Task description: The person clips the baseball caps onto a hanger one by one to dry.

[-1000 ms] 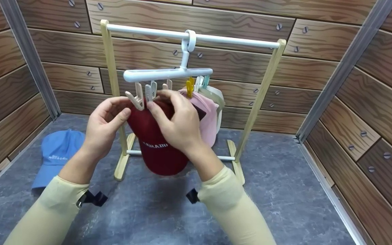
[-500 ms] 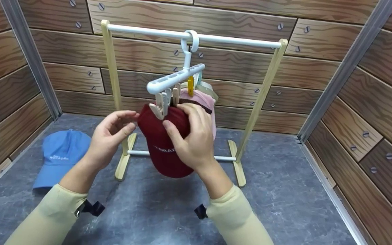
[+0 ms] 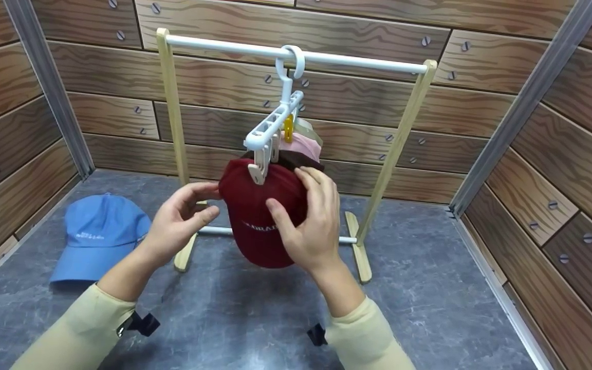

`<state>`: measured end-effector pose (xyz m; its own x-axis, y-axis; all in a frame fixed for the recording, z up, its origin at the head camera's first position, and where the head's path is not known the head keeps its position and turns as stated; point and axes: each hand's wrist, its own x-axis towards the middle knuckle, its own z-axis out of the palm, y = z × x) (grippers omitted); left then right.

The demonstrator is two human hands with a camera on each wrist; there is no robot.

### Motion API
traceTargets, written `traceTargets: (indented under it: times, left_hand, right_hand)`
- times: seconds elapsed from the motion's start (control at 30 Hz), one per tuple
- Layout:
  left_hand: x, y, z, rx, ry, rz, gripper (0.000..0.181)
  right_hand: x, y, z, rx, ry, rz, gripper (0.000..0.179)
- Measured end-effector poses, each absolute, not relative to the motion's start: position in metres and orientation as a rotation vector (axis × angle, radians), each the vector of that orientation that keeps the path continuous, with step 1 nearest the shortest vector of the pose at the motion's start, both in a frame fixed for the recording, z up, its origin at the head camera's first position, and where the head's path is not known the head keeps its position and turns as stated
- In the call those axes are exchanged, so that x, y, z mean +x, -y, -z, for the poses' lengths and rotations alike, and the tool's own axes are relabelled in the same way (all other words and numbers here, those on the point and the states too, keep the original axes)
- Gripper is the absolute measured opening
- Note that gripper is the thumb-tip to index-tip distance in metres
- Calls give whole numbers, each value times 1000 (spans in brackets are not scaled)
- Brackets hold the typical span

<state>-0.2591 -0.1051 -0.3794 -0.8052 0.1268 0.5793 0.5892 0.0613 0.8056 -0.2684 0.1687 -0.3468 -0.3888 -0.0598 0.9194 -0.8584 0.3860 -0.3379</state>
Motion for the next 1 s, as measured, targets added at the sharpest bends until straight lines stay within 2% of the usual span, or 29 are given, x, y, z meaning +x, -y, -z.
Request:
traceTargets:
  times: [0.57,1.0]
  left_hand:
    - [-257,119,388,-664,2033,1777,44]
    - [-255,142,393,-521,2072,1798,41]
  right_hand:
    - [-264,-170,369,810,1700,-1035,63]
    - [-255,-151,383,908,1733,-999,64]
